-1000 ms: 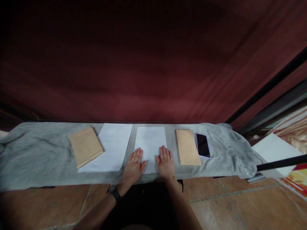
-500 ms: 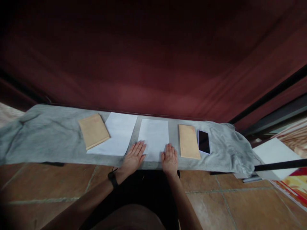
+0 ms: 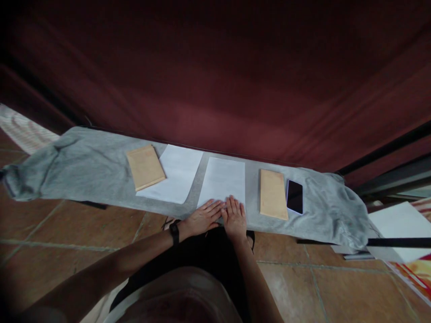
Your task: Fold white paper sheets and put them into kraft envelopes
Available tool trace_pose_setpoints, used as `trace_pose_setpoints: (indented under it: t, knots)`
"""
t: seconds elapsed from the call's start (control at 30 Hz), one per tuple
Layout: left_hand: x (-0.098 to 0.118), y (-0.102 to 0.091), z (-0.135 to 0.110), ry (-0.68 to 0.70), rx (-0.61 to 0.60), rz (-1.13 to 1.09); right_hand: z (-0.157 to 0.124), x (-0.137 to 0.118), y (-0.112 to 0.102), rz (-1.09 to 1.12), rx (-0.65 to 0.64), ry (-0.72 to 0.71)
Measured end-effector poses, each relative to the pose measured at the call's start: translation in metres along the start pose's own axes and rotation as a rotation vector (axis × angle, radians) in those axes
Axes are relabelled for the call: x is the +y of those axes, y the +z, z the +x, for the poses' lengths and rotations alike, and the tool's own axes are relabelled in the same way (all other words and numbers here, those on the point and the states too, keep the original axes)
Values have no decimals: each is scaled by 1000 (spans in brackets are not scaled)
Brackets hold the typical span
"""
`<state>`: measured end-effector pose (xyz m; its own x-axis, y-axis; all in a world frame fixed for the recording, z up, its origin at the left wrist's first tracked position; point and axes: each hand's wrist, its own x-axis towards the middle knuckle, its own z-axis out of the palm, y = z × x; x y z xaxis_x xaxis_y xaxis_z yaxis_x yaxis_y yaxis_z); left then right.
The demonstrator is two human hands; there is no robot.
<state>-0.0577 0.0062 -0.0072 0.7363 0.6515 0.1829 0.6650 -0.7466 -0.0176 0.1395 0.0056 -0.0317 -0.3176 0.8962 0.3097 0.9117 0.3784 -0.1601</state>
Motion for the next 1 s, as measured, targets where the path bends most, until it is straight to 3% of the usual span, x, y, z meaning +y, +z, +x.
trace_pose_setpoints:
  t: [0.27, 0.6, 0.83, 1.0]
  knots:
    - [2, -10, -4, -56, -73, -95, -14, 14, -4, -50, 49, 27]
    - [2, -4, -16, -160, 33, -138, -26, 25, -8, -72, 65, 75]
    - [-5, -2, -28, -334, 90, -78, -29, 28, -8, -74, 76, 95]
    - [-2, -2, -9, -434, 134, -71, -28, 27, -6, -66, 87, 98]
